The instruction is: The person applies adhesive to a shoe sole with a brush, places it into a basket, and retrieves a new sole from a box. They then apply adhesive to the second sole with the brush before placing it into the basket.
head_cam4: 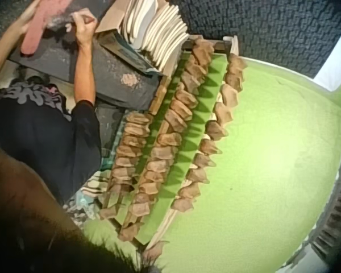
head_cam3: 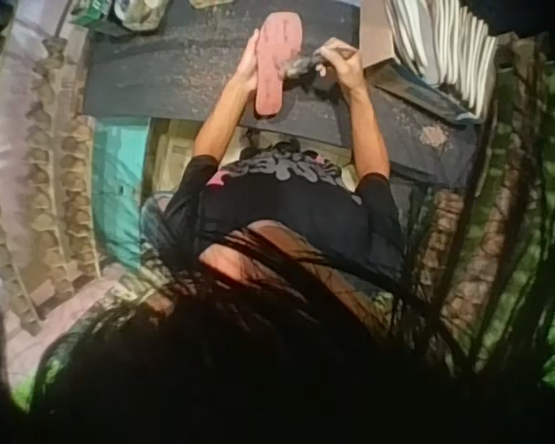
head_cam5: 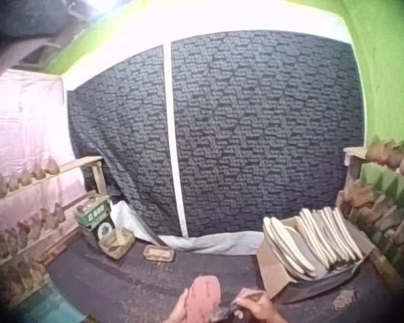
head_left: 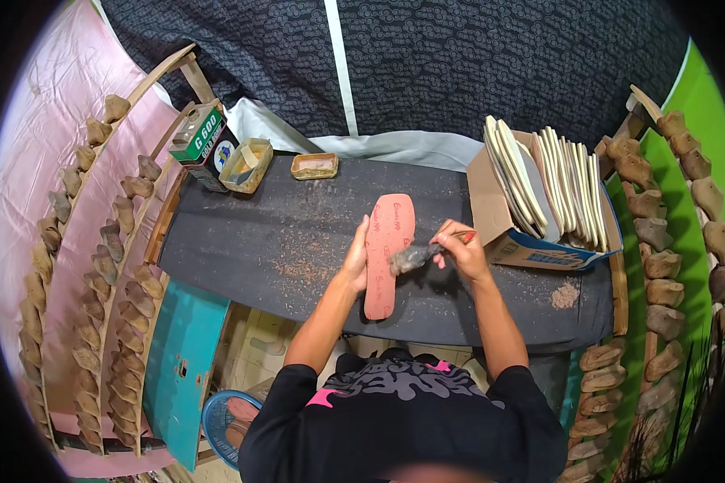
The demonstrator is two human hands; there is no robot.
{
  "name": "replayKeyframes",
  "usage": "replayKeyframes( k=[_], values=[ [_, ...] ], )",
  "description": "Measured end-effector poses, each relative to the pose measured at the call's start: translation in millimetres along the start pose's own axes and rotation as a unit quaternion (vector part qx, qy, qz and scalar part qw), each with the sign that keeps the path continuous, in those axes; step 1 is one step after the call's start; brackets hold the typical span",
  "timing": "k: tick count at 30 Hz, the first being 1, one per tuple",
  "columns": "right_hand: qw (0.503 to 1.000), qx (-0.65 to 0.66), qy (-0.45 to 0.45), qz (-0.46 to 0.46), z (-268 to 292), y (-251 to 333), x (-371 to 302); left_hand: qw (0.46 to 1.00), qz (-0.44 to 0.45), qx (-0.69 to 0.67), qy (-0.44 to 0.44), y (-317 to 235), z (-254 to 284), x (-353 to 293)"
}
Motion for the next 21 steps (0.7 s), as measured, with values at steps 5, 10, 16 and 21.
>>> replayKeyframes(
  k=[5,10,16,21],
  values=[
    [0.96,0.1,-0.24,0.098,41,9,13,1.0,0.0,-0.008,0.027,2,1,3],
    [0.989,0.091,-0.107,0.047,8,4,9,0.999,-0.008,-0.028,0.043,-2,1,2],
    [0.983,0.091,-0.16,0.025,28,0,9,0.999,-0.003,-0.034,0.041,1,-7,1],
    [0.956,0.097,-0.258,0.095,40,13,13,0.999,0.012,-0.009,0.043,11,-13,4]
  ],
)
Point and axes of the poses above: each hand's wrist, its own x-axis towards the middle knuckle, its own z-axis out of the back of the hand, y = z × x, the point moved 8 cm from there along x, towards the middle knuckle, and after that the axes turned 4 degrees about z, right-handed, at the moved point
